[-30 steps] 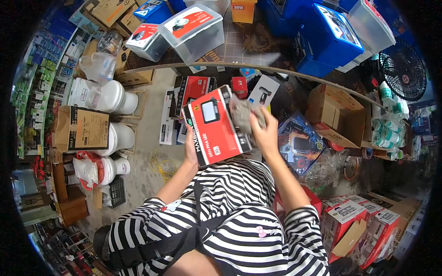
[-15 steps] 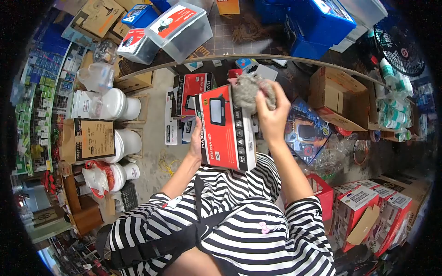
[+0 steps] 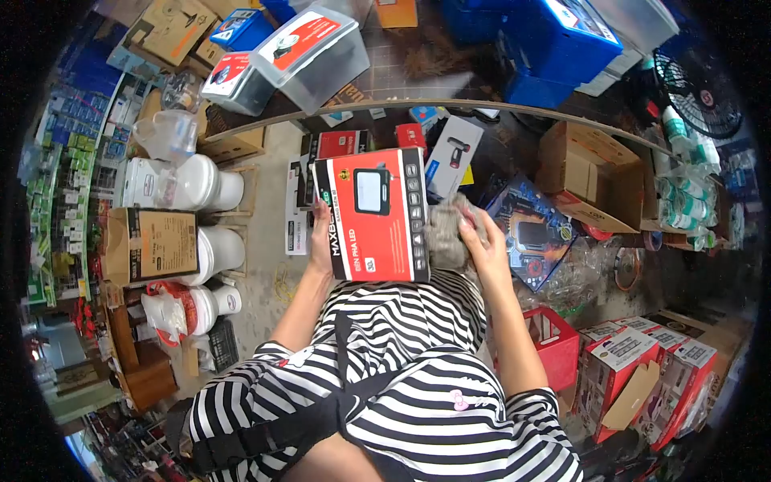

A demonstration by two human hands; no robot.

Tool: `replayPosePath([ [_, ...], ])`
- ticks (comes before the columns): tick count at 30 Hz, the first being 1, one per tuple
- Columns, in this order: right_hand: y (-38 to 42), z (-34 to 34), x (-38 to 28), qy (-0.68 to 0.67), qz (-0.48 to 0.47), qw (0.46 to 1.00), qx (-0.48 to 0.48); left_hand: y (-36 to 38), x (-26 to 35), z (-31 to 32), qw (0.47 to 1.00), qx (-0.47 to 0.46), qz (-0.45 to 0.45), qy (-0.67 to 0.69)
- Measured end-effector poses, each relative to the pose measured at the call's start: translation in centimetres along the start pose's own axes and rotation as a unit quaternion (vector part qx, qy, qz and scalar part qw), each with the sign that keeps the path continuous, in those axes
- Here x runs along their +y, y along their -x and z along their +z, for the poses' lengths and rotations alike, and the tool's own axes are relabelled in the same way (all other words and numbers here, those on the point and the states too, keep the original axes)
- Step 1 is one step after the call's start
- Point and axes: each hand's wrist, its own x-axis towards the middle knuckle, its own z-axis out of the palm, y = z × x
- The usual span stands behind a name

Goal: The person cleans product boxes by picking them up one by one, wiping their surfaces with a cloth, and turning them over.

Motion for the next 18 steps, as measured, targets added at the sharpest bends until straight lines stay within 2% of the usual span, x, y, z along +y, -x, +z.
replayPosePath([
  [1,-0.7,-0.3,0.7,-0.007,-0.043,0.999,-0.017,-0.3,-0.2,-0.2,0.999,-0.036,-0.007,-0.012],
  [2,-0.8,-0.6,1.0,0.008,-0.003,0.996,-0.089,-0.5,-0.5,-0.5,0.996,-0.08,-0.047,0.0],
  [3,-0.8,-0.5,0.6,0.029,0.035,0.986,-0.161,-0.1,0.2,0.7,0.993,-0.112,-0.032,-0.004],
  [4,-0.5,0.1,-0.5,0.002,0.032,0.976,-0.215,0.0,0.6,1.0,0.99,-0.127,-0.05,-0.032],
  [6,0.1,0.3,-2.1,-0.012,0.083,0.966,-0.246,0.0,1.7,1.3,0.983,-0.148,-0.071,-0.081],
  [7,0.3,0.3,-2.2,-0.008,0.076,0.969,-0.234,-0.2,2.0,1.7,0.98,-0.16,-0.045,-0.112],
  [8,0.3,0.6,-2.3,-0.017,0.049,0.975,-0.217,-0.2,2.2,2.1,0.977,-0.132,-0.044,-0.162],
  [9,0.1,0.6,-1.9,0.014,0.027,0.983,-0.181,-0.4,2.4,3.2,0.963,-0.114,0.011,-0.242],
  [10,-0.5,0.6,-1.2,0.061,0.008,0.986,-0.157,-0.6,2.3,4.3,0.94,-0.097,0.069,-0.319],
  [11,-0.9,0.9,-0.9,0.107,-0.007,0.988,-0.111,-1.1,0.8,4.0,0.886,-0.08,0.186,-0.417],
  [12,-1.5,1.0,0.0,0.173,-0.028,0.983,-0.047,-0.2,1.9,5.5,0.86,-0.084,0.194,-0.465],
  [14,-1.3,2.1,-1.7,0.348,-0.049,0.935,0.049,1.1,1.2,6.9,0.887,-0.116,0.166,-0.415],
  [15,-1.1,2.7,-1.8,0.41,-0.1,0.903,0.077,1.6,0.3,7.4,0.902,-0.158,0.156,-0.37],
  [16,-1.0,3.2,-1.9,0.471,-0.152,0.863,0.103,4.1,2.5,10.3,0.954,-0.196,0.023,-0.227],
  [17,-0.8,3.6,-2.0,0.528,-0.181,0.824,0.092,3.3,-0.2,9.6,0.966,-0.212,-0.009,-0.147],
  [18,-0.4,4.2,-1.9,0.558,-0.213,0.799,0.068,4.1,0.1,10.4,0.978,-0.174,-0.077,-0.089],
])
